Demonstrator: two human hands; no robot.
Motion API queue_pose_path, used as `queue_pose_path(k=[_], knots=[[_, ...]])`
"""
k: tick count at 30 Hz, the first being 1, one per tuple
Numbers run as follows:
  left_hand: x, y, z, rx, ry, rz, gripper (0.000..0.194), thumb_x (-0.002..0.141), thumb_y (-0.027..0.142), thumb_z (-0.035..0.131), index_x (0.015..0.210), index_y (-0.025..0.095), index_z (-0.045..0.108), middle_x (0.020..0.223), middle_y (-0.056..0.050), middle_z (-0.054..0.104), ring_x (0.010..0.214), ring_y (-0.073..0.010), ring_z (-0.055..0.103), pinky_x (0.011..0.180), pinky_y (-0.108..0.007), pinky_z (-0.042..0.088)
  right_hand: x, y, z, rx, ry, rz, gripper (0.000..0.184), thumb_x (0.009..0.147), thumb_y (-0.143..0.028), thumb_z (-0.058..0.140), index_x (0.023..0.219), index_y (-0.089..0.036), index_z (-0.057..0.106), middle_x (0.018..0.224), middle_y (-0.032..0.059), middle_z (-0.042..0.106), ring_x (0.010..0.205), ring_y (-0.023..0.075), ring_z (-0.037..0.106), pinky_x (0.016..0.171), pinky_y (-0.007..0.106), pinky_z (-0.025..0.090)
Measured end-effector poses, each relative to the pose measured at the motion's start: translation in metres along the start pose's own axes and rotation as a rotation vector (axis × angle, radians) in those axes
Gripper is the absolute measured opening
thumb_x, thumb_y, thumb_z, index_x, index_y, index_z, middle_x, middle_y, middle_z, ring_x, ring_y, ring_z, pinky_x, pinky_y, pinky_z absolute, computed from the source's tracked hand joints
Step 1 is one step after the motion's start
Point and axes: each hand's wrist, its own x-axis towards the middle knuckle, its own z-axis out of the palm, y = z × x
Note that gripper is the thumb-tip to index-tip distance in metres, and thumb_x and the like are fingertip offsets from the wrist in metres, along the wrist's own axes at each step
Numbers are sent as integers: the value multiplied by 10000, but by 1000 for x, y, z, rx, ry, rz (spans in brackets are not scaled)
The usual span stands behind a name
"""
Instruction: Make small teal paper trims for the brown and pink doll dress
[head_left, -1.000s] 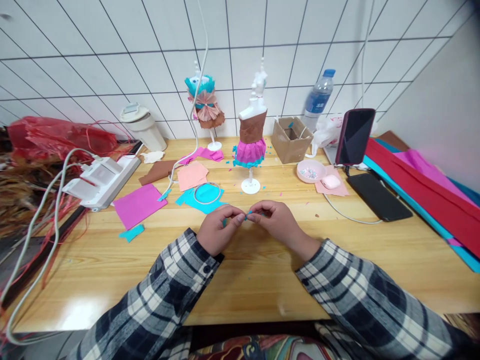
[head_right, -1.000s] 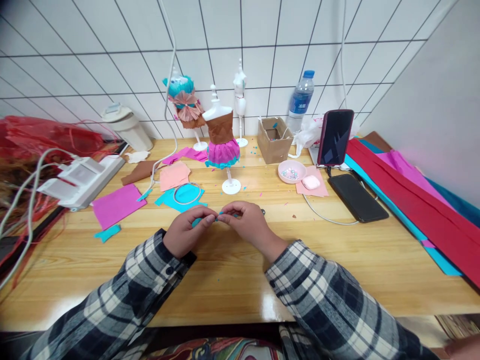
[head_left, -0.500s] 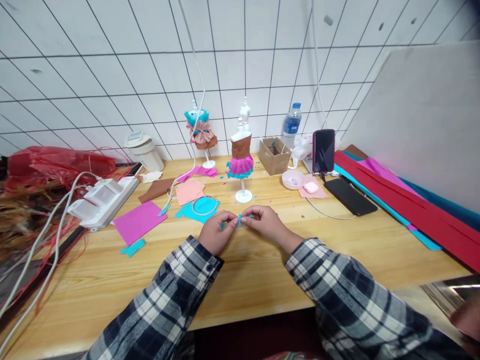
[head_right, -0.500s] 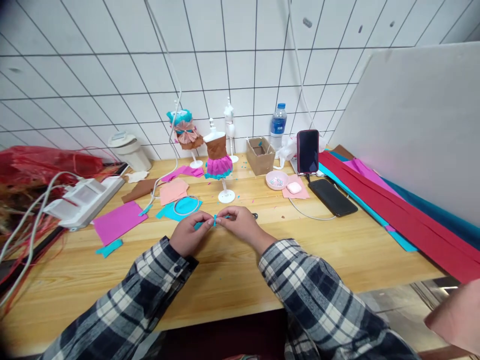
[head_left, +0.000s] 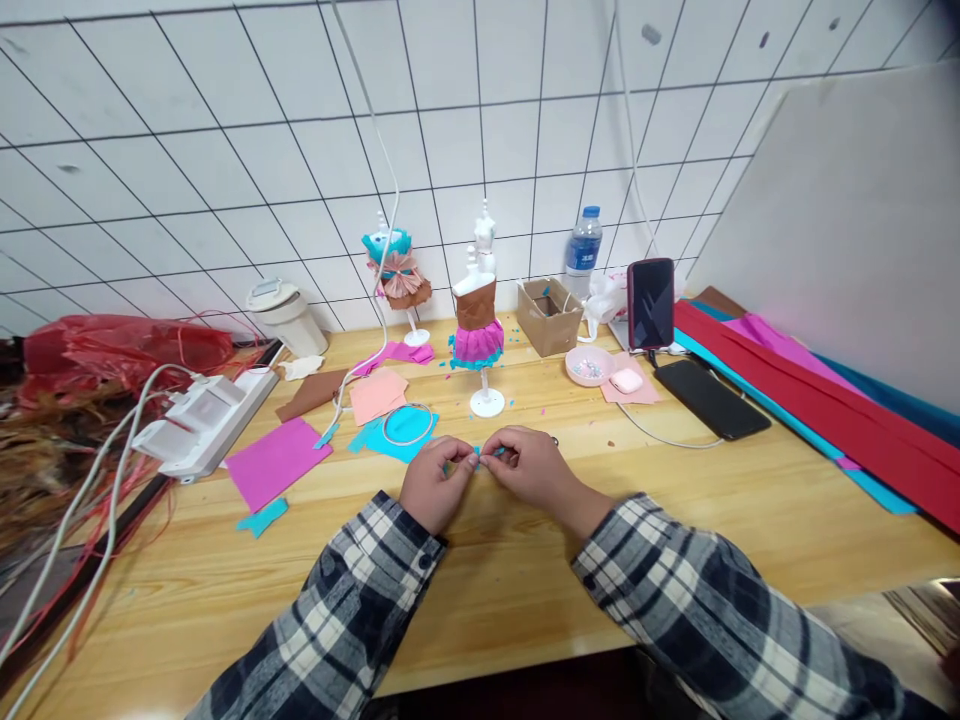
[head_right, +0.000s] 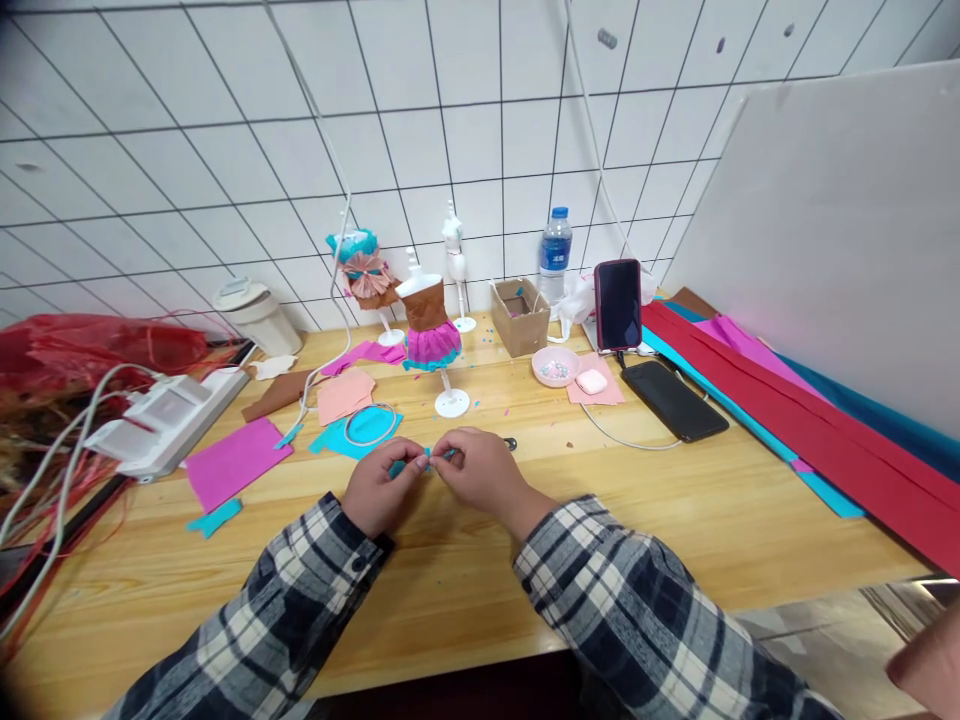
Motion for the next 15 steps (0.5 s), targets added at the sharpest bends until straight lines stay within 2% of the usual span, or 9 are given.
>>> queue_pose_path(k=[4,10,15], knots=[[-1,3,0,-40,-19,15,202,845,326,522,780,172,637,796,-55,660,808,-194,593,771,-321,447,0,-3,-5,-60,3,-58,24,768,-175,618,766,-187,639,716,-11,637,603,102,545,581,214,404],[-2,3,-4,-161,-48,-16,220,844,319,557,967,173,667,951,-81,689,912,-204,625,826,-334,476,-2,-4,-6,2,-35,-60,31,798,-184,594,811,-194,621,747,-10,648,625,103,565,604,211,422],[-3,3,-8,-88,-6,106,130,838,277,602,844,180,688,853,-57,693,852,-179,624,798,-299,480,-4,-6,-7,-35,-67,-67,24,796,-186,596,802,-191,619,738,-6,639,653,113,567,610,222,420]])
